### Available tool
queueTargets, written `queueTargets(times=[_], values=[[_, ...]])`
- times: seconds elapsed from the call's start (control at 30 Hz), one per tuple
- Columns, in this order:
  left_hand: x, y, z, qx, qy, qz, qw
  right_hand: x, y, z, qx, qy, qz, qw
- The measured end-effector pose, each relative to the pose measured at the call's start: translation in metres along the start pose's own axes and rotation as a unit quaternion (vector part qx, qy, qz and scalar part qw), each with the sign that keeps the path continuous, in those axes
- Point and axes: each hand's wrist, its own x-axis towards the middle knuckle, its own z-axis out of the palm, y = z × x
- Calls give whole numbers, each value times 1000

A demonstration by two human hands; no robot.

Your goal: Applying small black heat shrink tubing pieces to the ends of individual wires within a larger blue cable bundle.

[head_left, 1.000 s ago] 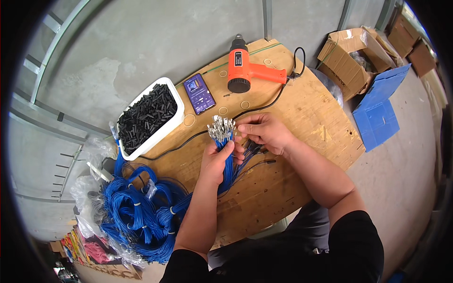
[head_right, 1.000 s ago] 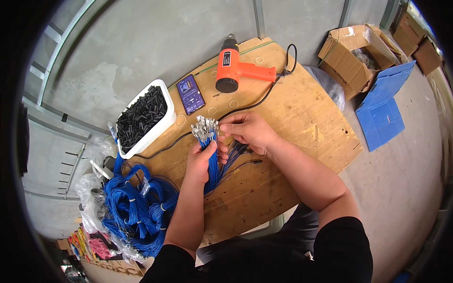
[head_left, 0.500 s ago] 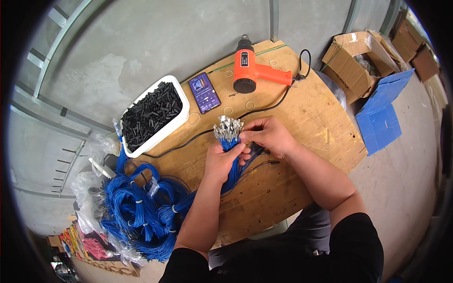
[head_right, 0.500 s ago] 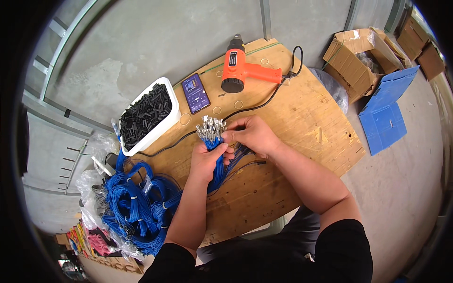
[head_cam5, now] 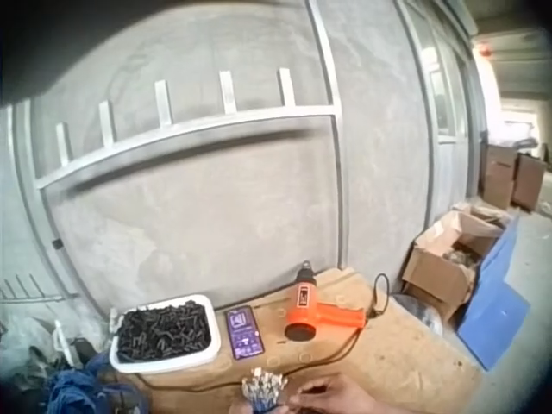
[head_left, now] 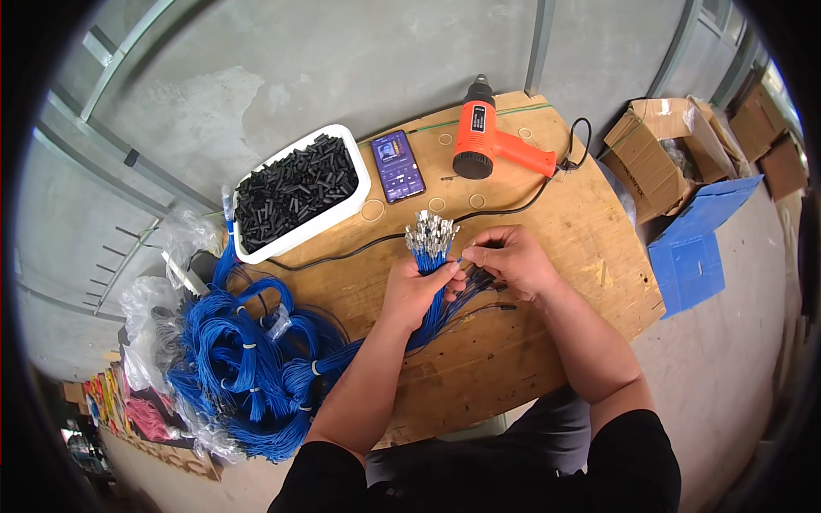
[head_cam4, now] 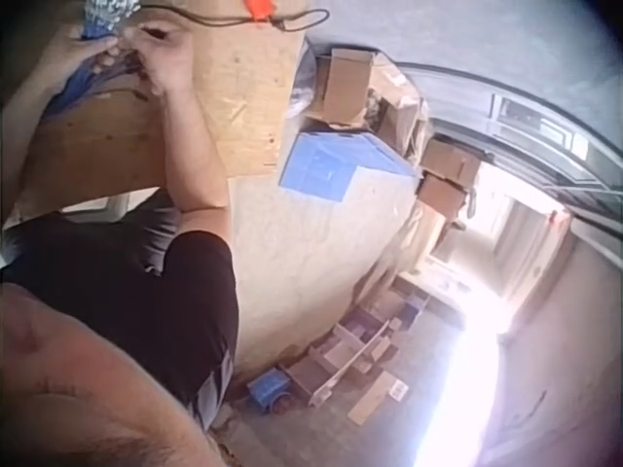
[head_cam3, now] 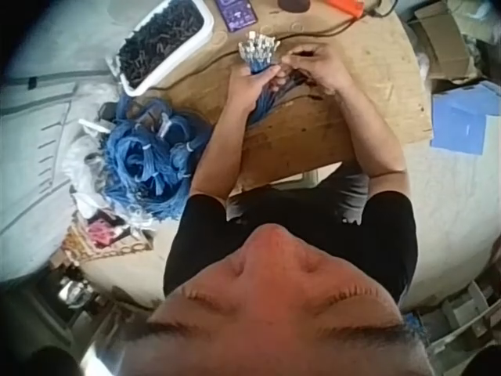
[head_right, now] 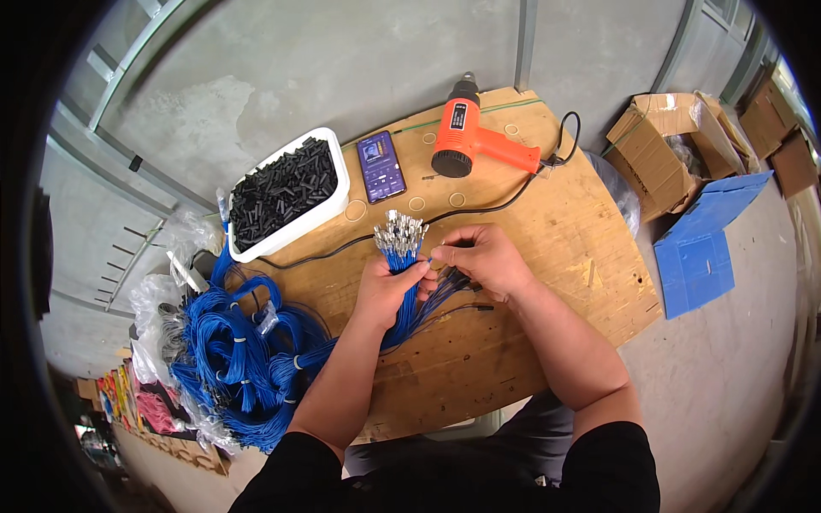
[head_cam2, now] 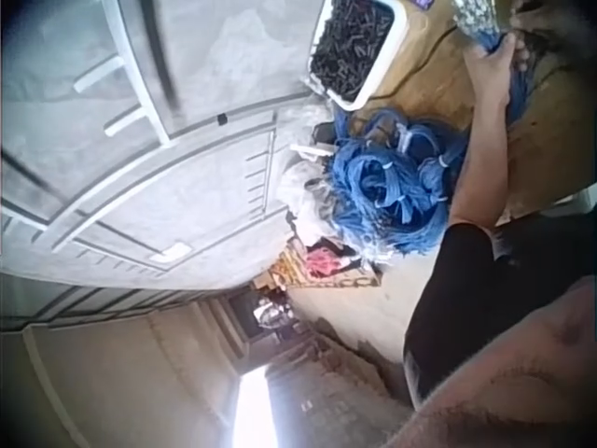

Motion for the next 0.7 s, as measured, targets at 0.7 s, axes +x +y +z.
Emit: queueTargets(times=[0.7], values=[[0,-2,-2,-27,-35,13,999,8,12,2,33,17,-80,996]])
